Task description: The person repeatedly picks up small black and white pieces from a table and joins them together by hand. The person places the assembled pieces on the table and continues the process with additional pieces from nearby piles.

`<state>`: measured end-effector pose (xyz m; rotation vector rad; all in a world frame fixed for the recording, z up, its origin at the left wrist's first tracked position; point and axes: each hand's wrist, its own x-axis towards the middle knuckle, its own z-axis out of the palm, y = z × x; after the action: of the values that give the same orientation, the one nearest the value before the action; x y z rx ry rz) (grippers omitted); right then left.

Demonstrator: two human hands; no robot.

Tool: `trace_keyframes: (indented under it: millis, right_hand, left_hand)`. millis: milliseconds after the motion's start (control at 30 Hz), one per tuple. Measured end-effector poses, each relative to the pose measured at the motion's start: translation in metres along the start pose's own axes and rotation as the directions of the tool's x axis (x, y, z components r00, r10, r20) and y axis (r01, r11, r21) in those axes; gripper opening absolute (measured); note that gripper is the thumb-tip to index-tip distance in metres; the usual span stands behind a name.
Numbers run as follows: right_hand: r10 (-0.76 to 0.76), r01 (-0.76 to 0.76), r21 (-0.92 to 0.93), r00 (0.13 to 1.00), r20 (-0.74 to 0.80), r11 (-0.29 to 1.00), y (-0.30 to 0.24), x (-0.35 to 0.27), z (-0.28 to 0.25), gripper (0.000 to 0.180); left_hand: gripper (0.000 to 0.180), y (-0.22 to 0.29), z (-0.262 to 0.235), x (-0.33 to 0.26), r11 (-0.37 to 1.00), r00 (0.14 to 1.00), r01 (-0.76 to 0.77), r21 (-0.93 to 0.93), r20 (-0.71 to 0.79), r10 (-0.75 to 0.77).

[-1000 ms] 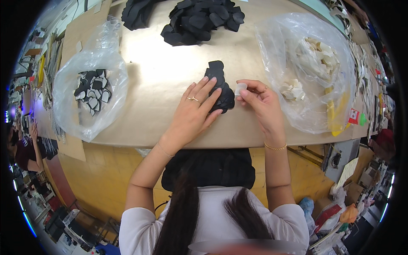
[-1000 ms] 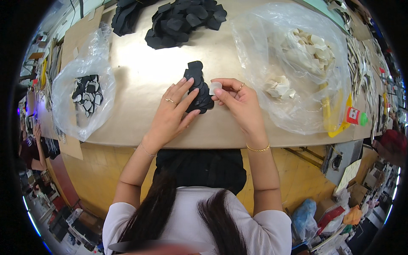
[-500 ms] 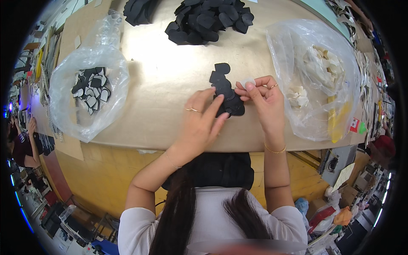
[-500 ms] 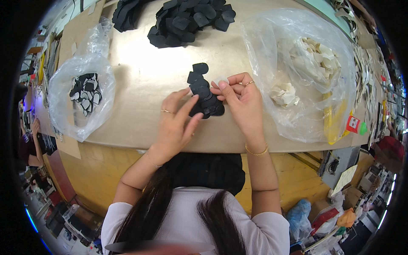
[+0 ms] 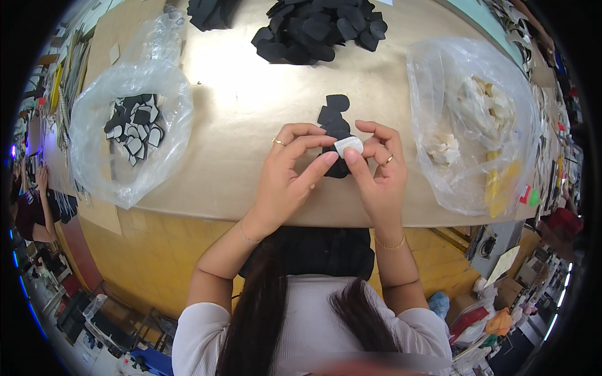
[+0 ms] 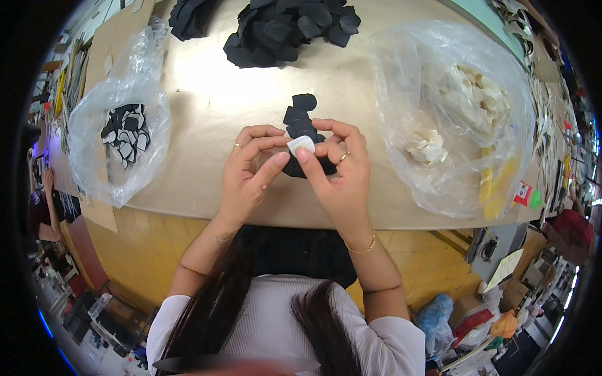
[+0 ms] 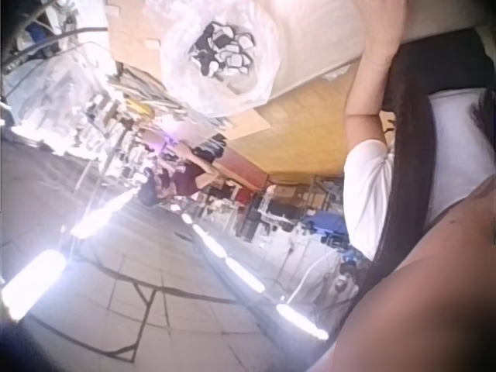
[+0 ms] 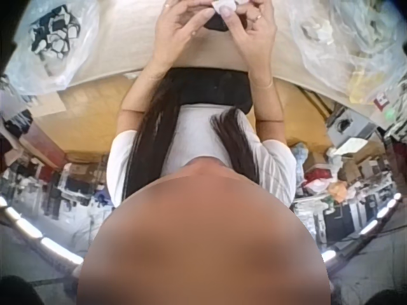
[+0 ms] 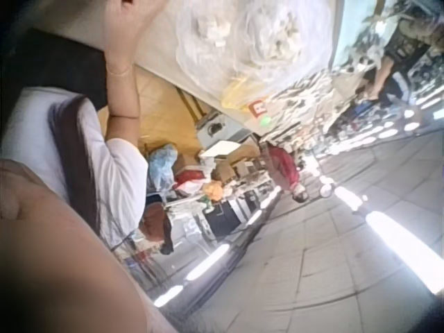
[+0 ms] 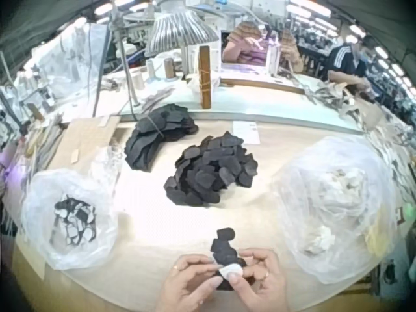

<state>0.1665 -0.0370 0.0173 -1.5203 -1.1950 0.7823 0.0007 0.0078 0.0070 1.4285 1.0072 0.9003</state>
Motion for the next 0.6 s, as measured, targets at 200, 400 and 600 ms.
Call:
trace_keyframes:
  millis: [200, 400, 600]
  right_hand:
    - [-0.215, 0.218, -0.118, 0.976, 0.036, 0.969, -0.011, -0.005, -0.007, 0.008]
    - [-0.1, 0.104, 0.127, 0.994, -0.043, 0.986, -0.02, -0.01, -0.014, 0.022]
    - [-0.349, 0.367, -0.016, 0.898, 0.269, 0.93, -0.023, -0.002, -0.03, 0.029]
  left_hand:
    - [0.014, 0.007, -0.003, -0.005, 0.985, 0.995, -0.095, -0.144, 0.007, 0.097]
    - [0.008, 0.019, -0.01, -0.012, 0.834, 0.96, 0.276, -0.477, 0.178, -0.215]
    - [0.012, 0.019, -0.015, -0.013, 0.468, 0.76, 0.65, -0.599, 0.529, -0.378]
